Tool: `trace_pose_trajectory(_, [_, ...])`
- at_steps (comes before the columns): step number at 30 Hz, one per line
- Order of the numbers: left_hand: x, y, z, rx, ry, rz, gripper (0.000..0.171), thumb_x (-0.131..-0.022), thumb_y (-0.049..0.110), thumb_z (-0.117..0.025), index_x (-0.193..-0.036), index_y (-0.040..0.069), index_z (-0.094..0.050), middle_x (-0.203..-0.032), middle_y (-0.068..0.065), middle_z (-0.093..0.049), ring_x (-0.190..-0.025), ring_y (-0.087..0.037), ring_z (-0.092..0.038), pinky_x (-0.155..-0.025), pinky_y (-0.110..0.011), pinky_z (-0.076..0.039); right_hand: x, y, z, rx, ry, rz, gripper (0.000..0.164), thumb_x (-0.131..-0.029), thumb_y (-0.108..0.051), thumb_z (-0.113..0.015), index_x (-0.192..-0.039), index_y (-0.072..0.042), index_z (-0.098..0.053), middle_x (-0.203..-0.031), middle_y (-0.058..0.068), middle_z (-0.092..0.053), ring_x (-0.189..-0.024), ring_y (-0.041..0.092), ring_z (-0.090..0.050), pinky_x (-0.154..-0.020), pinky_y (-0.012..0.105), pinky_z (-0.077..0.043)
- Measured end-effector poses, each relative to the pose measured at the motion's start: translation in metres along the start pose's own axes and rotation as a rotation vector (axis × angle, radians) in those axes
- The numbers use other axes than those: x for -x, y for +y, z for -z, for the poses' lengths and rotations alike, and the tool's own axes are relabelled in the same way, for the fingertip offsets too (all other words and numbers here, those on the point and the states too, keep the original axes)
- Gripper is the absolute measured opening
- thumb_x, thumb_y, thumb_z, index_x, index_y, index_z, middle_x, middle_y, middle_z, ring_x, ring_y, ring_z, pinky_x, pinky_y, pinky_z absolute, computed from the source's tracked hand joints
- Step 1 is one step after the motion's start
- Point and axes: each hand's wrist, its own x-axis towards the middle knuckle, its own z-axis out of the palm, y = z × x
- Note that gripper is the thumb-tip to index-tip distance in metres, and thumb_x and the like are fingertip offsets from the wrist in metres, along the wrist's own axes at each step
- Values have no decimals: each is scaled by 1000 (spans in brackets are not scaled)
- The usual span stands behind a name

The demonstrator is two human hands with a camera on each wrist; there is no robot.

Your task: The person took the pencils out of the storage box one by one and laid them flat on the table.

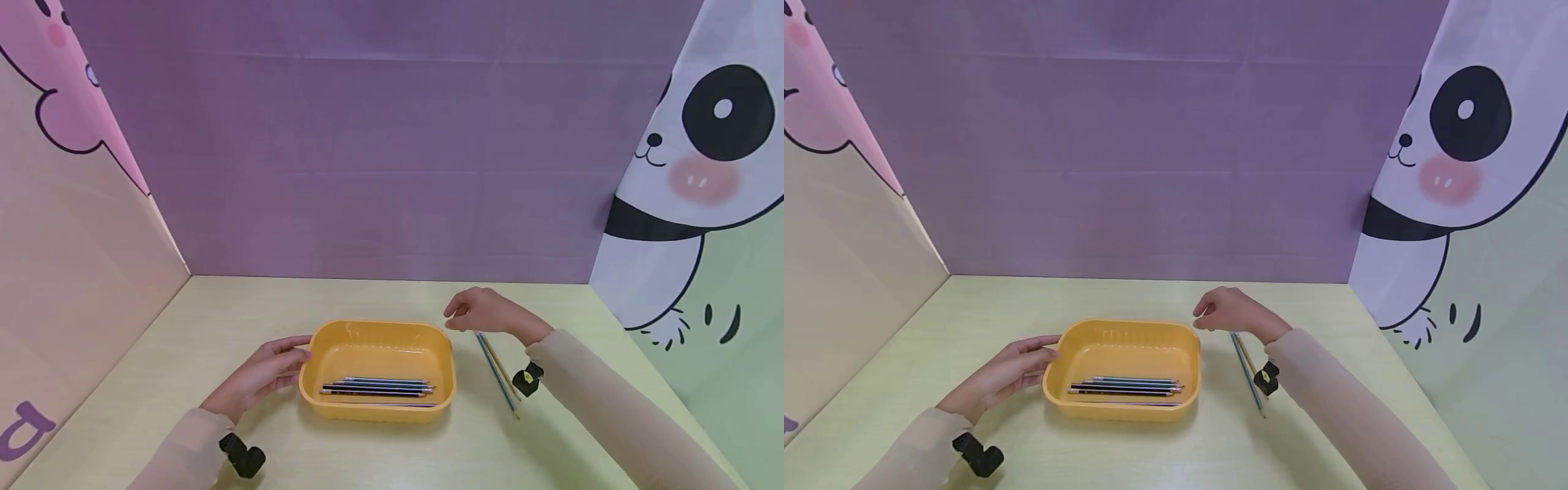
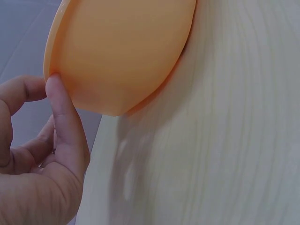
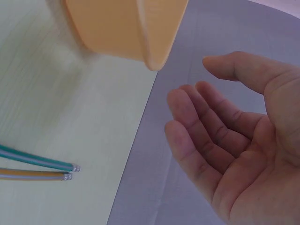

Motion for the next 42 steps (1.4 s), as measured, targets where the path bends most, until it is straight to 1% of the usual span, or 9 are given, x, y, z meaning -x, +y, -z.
trace_pose_trajectory(8, [0, -1, 0, -1, -11, -6, 64, -100, 18, -62, -150, -9, -33, -120, -13, -64, -98, -19, -64, -82, -29, -57, -10, -24, -5, 37, -24, 36, 18, -92, -19, -73, -106, -7, -72, -89, -3, -69, -81, 14, -63, -77, 32, -56])
trace_pose_trajectory(13, [0, -1, 1, 0, 10, 4, 61, -99, 17, -62, -149, -8, -36, -121, -14, -63, -98, -18, -64, -82, -27, -57, -19, -38, -9, 72, -53, 74, 18, -92, -20, -73, -106, -8, -72, -89, -5, -69, -81, 13, -63, -78, 31, -55])
trace_pose_trajectory(20, [0, -2, 0, -11, 25, 14, 60, -100, 17, -60, -149, -8, -36, -123, -16, -62, -98, -20, -64, -82, -28, -57, -30, -56, -16, 125, -100, 139, 16, -92, -21, -74, -104, -10, -73, -91, -6, -69, -82, 11, -62, -78, 30, -54])
trace_pose_trajectory(23, [0, -1, 0, -13, 31, 18, 60, -100, 17, -61, -149, -8, -37, -125, -16, -61, -99, -20, -64, -82, -28, -57, -35, -61, -20, 144, -121, 162, 15, -92, -20, -74, -104, -11, -73, -91, -6, -68, -82, 11, -61, -78, 29, -54])
trace_pose_trajectory(28, [0, -2, 0, -18, 34, 22, 61, -100, 17, -61, -149, -8, -36, -126, -16, -61, -99, -19, -64, -83, -29, -57, -45, -67, -26, 172, -151, 175, 14, -91, -22, -75, -102, -12, -73, -91, -7, -67, -82, 11, -61, -79, 27, -53])
trace_pose_trajectory(36, [0, 0, 0, -30, 43, 31, 60, -100, 19, -61, -149, -6, -38, -131, -18, -58, -101, -20, -63, -85, -29, -57, -57, -77, -35, 174, -201, 181, 12, -92, -23, -74, -100, -14, -73, -92, -9, -68, -84, 10, -62, -80, 27, -53])
trace_pose_trajectory(42, [0, 1, 0, -33, 47, 24, 61, -99, 20, -63, -149, -6, -38, -126, -15, -60, -100, -19, -63, -85, -29, -57, -65, -81, -47, 151, -228, 181, 12, -90, -25, -76, -97, -16, -73, -89, -8, -67, -83, 11, -60, -78, 25, -53])
